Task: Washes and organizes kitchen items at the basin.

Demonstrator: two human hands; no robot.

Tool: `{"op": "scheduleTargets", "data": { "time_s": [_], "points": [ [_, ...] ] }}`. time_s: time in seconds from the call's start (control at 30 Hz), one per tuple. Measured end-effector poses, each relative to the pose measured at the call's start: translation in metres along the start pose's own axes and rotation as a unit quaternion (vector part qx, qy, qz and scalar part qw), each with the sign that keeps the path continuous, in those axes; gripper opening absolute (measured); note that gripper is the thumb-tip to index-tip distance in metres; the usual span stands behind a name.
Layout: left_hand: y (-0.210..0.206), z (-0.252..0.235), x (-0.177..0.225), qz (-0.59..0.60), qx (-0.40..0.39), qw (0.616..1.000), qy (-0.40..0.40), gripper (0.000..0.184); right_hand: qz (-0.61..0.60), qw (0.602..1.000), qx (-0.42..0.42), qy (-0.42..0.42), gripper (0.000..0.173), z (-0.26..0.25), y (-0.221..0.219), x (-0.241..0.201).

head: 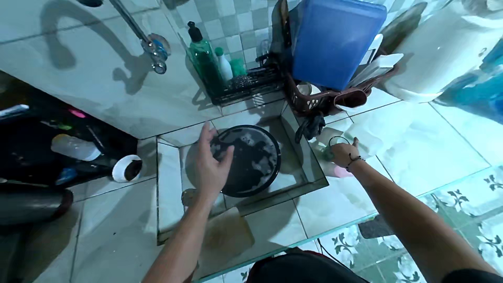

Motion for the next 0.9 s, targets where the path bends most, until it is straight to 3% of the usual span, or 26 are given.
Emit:
{"op": "scheduleTargets", "data": {
  "time_s": [0.17, 0.27, 0.33, 0.43, 0.5, 0.57, 0.6, 0.63, 0.7, 0.73, 0.8, 0.83, 0.9],
  "points": [
    [-0.029, 0.038, 0.002, 0.041, -0.045, 0.998, 0.024, 0.072, -0.063, 0.996, 0.063, 0.029, 0.024, 0.022, 0.020, -0.008],
    [-0.077, 0.054, 0.005, 0.170, -0.120, 0.976, 0.059, 0.069, -0.280, 0.951, 0.096, 0.089, 0.031, 0.048, 0.033, -0.034],
    [-0.106, 0.055, 0.009, 0.283, -0.158, 0.943, 0.075, 0.071, -0.471, 0.873, 0.066, 0.107, 0.033, 0.070, 0.029, -0.065],
    [-0.129, 0.050, 0.015, 0.384, -0.133, 0.912, 0.065, 0.076, -0.713, 0.699, -0.036, 0.043, 0.025, 0.105, 0.014, -0.125],
    [-0.127, 0.047, 0.014, 0.398, -0.063, 0.914, 0.043, 0.051, -0.793, 0.604, -0.077, -0.012, 0.023, 0.122, 0.007, -0.160],
    [-0.114, 0.042, 0.007, 0.383, -0.016, 0.922, 0.055, 0.031, -0.821, 0.563, -0.092, 0.032, 0.029, 0.134, 0.006, -0.184],
    [-0.109, 0.038, 0.003, 0.394, -0.013, 0.916, 0.078, 0.028, -0.800, 0.585, -0.092, 0.098, 0.037, 0.138, 0.006, -0.193],
    [-0.104, 0.034, -0.001, 0.407, -0.024, 0.906, 0.114, 0.028, -0.738, 0.647, -0.077, 0.175, 0.046, 0.140, 0.006, -0.200],
    [-0.096, 0.034, -0.006, 0.414, -0.071, 0.871, 0.255, 0.031, -0.471, 0.835, 0.015, 0.284, 0.053, 0.141, 0.006, -0.209],
    [-0.094, 0.038, -0.008, 0.408, -0.096, 0.842, 0.339, 0.033, -0.320, 0.890, 0.075, 0.317, 0.047, 0.138, 0.005, -0.214],
    [-0.092, 0.053, -0.018, 0.394, -0.135, 0.784, 0.460, 0.044, -0.145, 0.912, 0.140, 0.358, 0.035, 0.130, 0.000, -0.221],
    [-0.091, 0.058, -0.022, 0.401, -0.137, 0.761, 0.492, 0.048, -0.127, 0.911, 0.149, 0.363, 0.033, 0.126, 0.002, -0.223],
    [-0.088, 0.067, -0.025, 0.431, -0.113, 0.747, 0.493, 0.051, -0.223, 0.899, 0.161, 0.340, 0.034, 0.124, 0.007, -0.225]
  ]
}}
Point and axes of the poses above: each hand's wrist, its own z-axis away from the middle knuckle, its own y-axis out of the back of the hand, x = y × z, the point moved 5 cm from there along -z, towards the middle knuckle, and after that the axes turned 4 degrees about z, right-handed, at the moved point
